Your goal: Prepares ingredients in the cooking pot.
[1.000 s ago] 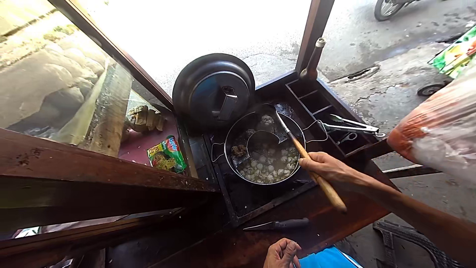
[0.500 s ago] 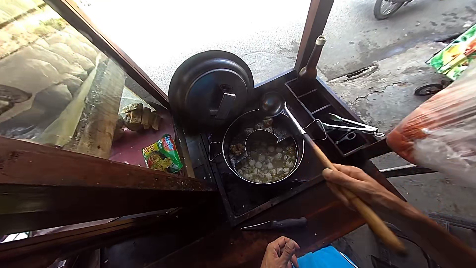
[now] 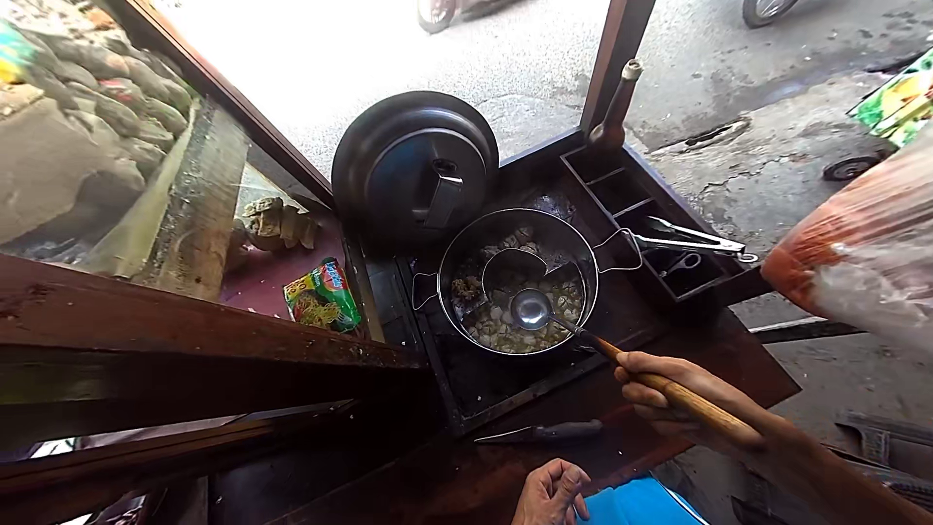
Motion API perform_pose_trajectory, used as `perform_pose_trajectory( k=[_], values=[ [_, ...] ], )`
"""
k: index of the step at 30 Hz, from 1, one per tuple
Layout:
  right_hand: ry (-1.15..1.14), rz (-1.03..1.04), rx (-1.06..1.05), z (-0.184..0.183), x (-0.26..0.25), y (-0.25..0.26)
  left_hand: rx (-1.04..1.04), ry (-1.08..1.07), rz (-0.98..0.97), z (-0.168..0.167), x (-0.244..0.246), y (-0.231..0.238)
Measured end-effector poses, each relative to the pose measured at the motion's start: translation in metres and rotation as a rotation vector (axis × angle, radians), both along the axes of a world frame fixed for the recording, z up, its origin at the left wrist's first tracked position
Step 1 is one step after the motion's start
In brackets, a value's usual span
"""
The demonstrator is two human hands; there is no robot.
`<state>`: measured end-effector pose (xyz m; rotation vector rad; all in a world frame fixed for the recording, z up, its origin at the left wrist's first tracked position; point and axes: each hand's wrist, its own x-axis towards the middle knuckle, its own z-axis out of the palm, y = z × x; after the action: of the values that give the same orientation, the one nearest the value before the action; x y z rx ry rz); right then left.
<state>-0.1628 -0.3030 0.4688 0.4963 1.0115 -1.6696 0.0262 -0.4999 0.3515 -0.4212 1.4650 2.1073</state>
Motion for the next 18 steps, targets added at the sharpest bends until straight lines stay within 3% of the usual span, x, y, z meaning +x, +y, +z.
perform_pose_trajectory(
  k=[5, 18],
  values=[
    [-0.021, -0.171, 0.110, -0.012, -0.010, -0.031, -0.015, 0.008, 0.015, 0.000, 0.003, 0.001],
    [0.239, -0.147, 0.230, -0.088, -0.046, -0.099, 0.003, 0.025, 0.019, -0.001, 0.004, 0.000]
  ],
)
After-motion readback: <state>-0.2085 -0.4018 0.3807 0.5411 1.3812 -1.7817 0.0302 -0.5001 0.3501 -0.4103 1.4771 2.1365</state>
